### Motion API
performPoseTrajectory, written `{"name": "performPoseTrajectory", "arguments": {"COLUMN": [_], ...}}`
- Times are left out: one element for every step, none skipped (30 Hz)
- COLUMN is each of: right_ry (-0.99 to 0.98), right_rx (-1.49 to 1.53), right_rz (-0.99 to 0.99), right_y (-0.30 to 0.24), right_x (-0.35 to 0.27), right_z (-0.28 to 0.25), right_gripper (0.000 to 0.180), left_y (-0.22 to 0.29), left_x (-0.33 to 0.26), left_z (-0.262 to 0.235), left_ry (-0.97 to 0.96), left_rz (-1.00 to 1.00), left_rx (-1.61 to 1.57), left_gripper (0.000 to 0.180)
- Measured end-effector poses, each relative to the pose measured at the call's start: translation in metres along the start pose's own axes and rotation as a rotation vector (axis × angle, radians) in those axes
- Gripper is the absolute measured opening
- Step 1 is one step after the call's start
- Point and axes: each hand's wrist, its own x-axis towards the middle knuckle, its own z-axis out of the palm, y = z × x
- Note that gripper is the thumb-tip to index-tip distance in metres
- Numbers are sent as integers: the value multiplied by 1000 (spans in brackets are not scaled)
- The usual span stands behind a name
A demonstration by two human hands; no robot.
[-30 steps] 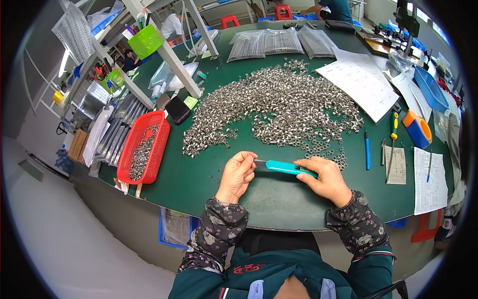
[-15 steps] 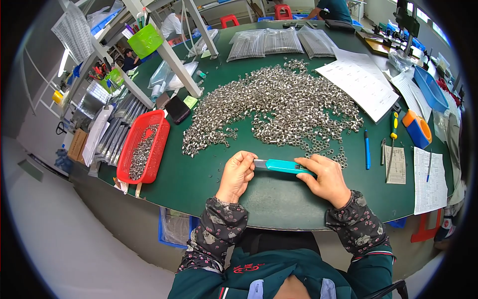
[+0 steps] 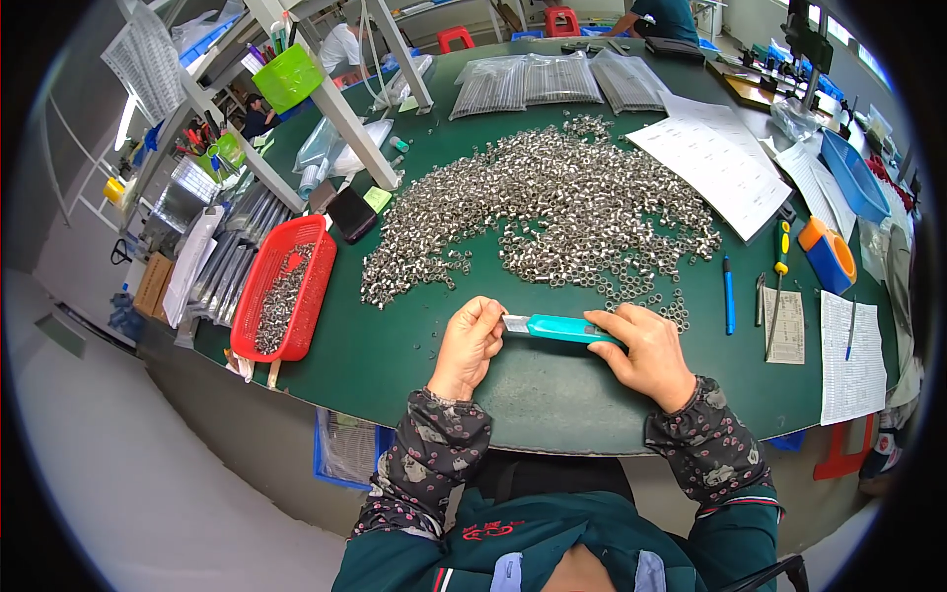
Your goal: Inspecting and sorting a pile of small metal hardware components using a utility knife.
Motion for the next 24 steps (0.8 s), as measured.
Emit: {"name": "performPoseTrajectory", "arguments": {"right_ry": [0,-1,-1,-1,-3,-6,-6,-9,-13,-13,-10,-7,-7,-14,-20,-20,-26,-32,-32,-32,-32,-32,-31,-30], "right_rx": [0,-1,-2,-2,-2,-1,-1,0,1,1,4,6,6,6,6,5,7,10,10,11,11,11,19,27], "right_rz": [0,-3,-6,-6,-4,-1,-1,3,5,5,3,0,0,3,6,6,7,9,9,5,0,1,-3,-6], "right_y": [0,0,0,0,0,0,0,-1,-1,-1,-1,-1,-1,-2,-2,-2,-1,-1,0,0,0,0,0,0], "right_x": [0,0,0,0,0,0,0,0,0,0,0,0,0,0,0,0,0,-1,-1,-1,-1,0,0,0], "right_z": [0,0,0,0,0,-1,-1,-1,-1,-1,-1,0,-1,-1,-2,-2,-1,-1,-1,0,0,-1,-1,-1], "right_gripper": [30,30,30,30,30,29,29,29,29,29,29,29,29,29,28,28,28,28,28,28,28,28,28,28], "left_y": [0,0,0,1,1,1,1,1,2,2,2,3,3,3,2,2,2,2,2,3,3,3,3,4], "left_x": [0,0,0,0,0,0,0,0,0,-1,-1,-2,-2,-2,-2,-2,-2,-2,-2,-2,-3,-3,-3,-3], "left_z": [0,0,-1,-1,-1,-1,0,0,1,1,2,3,4,3,3,4,4,4,4,4,4,4,4,4], "left_ry": [-6,-6,-10,-14,-14,-12,-11,-11,0,11,11,19,27,28,25,23,23,29,36,37,38,39,39,37], "left_rz": [2,2,-3,-9,-9,-10,-12,-12,-11,-9,-10,-9,-9,-9,-9,-9,-9,-13,-17,-18,-21,-24,-24,-27], "left_rx": [3,3,8,14,13,21,29,29,36,43,43,47,51,51,53,55,55,54,54,54,53,52,53,59], "left_gripper": [18,18,18,18,18,18,18,18,18,19,19,19,20,20,21,21,21,22,22,22,23,23,23,23]}}
